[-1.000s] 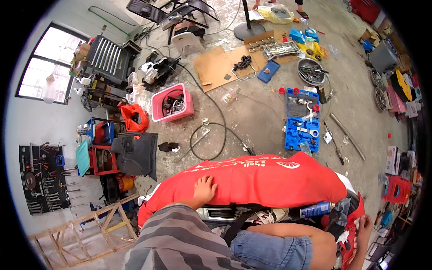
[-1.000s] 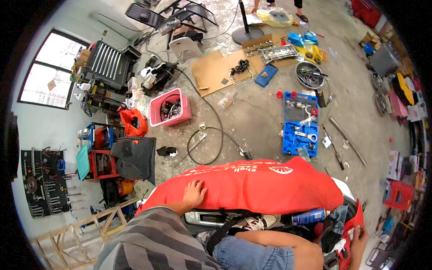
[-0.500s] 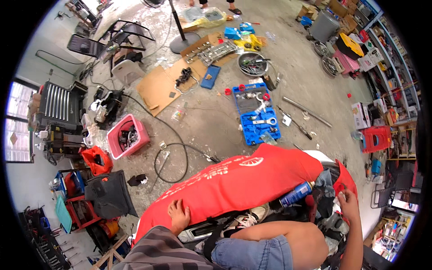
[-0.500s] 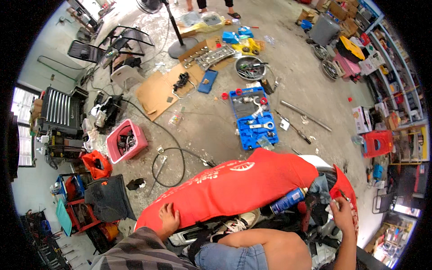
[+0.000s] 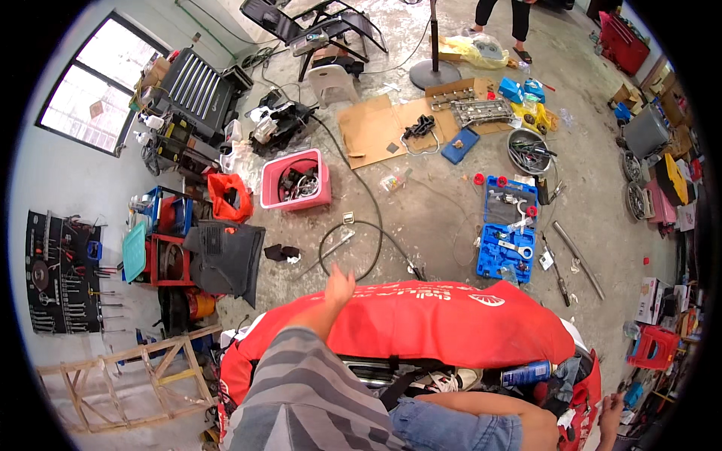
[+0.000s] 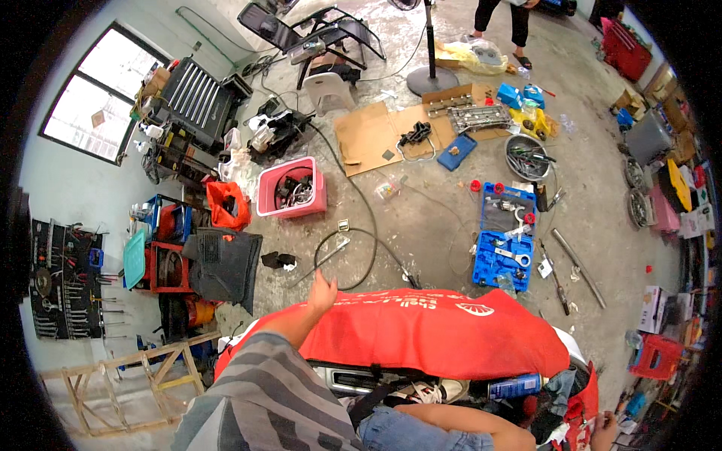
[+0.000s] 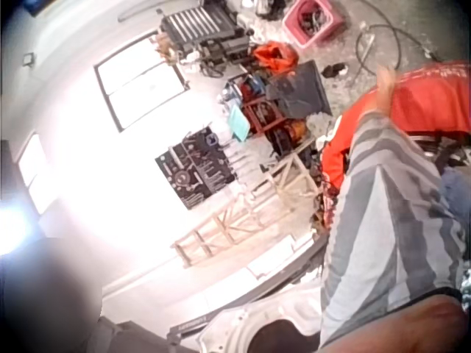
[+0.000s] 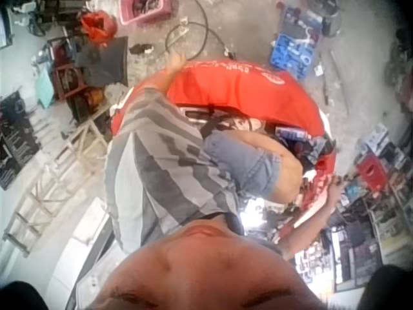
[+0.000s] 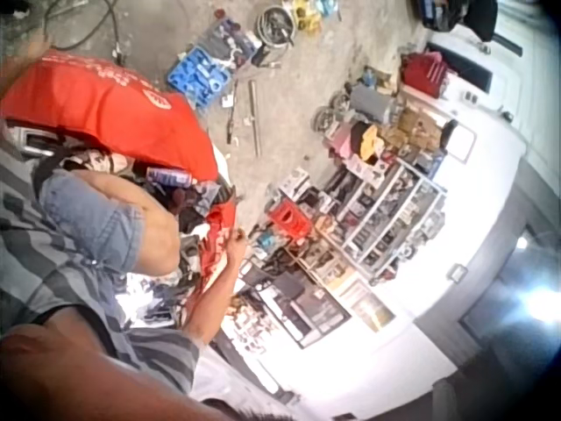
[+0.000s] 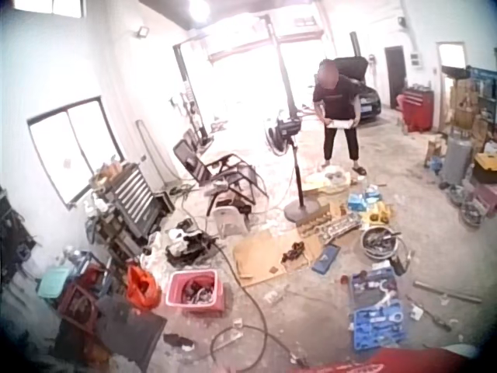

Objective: The person works on a car engine, using a long wrench to loosen parts, cleaning components with paper towels, and applying sealant from a tube to a gasket before placing a metal cover onto the engine block.

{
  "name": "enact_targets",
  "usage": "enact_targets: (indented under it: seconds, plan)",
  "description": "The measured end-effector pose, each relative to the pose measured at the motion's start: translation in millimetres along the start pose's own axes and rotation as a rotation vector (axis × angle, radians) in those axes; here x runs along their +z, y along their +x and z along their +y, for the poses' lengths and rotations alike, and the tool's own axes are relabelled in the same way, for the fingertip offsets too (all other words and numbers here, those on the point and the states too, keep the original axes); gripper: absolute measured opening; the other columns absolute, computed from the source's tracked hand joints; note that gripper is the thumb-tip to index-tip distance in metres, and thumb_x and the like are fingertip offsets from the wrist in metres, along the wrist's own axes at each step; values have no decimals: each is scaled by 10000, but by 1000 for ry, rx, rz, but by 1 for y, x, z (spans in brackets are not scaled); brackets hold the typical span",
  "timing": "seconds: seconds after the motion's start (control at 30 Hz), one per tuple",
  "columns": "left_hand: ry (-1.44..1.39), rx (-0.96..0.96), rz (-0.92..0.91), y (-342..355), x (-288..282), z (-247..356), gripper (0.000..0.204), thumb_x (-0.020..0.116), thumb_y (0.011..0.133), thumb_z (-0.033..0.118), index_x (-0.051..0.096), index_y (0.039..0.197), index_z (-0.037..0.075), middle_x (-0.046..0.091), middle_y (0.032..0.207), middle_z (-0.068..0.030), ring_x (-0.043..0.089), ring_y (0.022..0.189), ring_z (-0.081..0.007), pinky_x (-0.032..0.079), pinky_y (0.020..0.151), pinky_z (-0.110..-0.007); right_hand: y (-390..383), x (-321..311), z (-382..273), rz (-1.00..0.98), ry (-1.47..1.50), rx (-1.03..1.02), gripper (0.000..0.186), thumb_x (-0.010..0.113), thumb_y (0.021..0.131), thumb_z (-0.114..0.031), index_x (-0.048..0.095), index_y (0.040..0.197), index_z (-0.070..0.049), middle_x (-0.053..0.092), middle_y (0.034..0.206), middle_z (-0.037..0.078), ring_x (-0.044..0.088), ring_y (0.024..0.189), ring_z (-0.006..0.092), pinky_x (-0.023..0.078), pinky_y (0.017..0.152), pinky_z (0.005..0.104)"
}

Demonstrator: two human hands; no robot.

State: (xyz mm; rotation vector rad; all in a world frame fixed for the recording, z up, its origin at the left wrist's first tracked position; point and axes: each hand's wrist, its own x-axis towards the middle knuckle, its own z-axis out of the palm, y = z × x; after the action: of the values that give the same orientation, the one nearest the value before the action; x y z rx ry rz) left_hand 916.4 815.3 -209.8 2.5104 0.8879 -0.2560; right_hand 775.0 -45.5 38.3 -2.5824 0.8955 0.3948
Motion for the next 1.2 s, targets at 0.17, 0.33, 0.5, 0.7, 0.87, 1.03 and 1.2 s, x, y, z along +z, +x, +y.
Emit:
enact_targets:
  seconds: [0.17, 0.33, 0.5, 0.7, 0.87, 1.03, 1.2]
  plan:
    - [45, -76, 91, 67, -48, 39, 718, 569, 848, 316, 274, 1338, -117, 568, 1103, -335, 572, 1016, -450, 452, 890, -476, 1, -20, 18, 94, 77, -2, 225, 536, 939, -258, 520, 1010, -45, 475, 682, 12, 424, 483, 87, 336, 387, 251]
    - [48, -152, 61, 105, -73, 76, 721, 536, 862, 316, 229, 1377, -85, 540, 1195, -305, 562, 1077, -416, 445, 928, -458, -38, -16, 2, -10, 39, 80, 302, 554, 930, -291, 532, 1062, -19, 522, 715, 26, 467, 548, 92, 382, 451, 260]
    - [390, 192, -345, 93, 16, 148, 481, 419, 923, 346, 575, 1145, -51, 634, 992, -273, 603, 980, -401, 455, 874, -475, -121, -24, -112, -52, 431, 409, 370, 577, 913, -281, 559, 1138, 12, 634, 921, 116, 614, 847, 195, 488, 795, 329]
    - [-222, 234, -506, 126, 97, 121, 560, 578, 907, 218, 330, 1360, 2, 553, 1079, -170, 568, 816, -214, 480, 654, -306, -140, -23, -62, 79, -32, -64, 323, 591, 874, -303, 594, 1060, -39, 631, 978, 192, 611, 874, 354, 474, 777, 419]
    - [-227, 523, -831, 10, 147, 243, 583, 563, 909, 292, 323, 1378, 43, 590, 953, -89, 545, 742, -168, 399, 553, -268, -321, -70, 16, 252, -69, 345, 332, 610, 868, -295, 588, 1040, -13, 628, 970, 209, 605, 912, 347, 471, 779, 401]
    - [-102, 678, -863, 11, 154, 307, 572, 570, 901, 279, 337, 1375, 61, 594, 963, -98, 553, 769, -180, 426, 615, -295, -419, -57, 18, 203, 86, 629, 344, 584, 875, -326, 585, 1034, -22, 632, 914, 202, 608, 877, 352, 463, 769, 421]
    - [58, 771, -882, -37, 179, 328, 548, 579, 891, 258, 362, 1362, 81, 600, 970, -106, 558, 807, -188, 437, 669, -321, -518, 15, 46, 149, 168, 838, 195, 552, 904, -183, 573, 934, 8, 569, 719, 103, 517, 662, 151, 425, 631, 296]
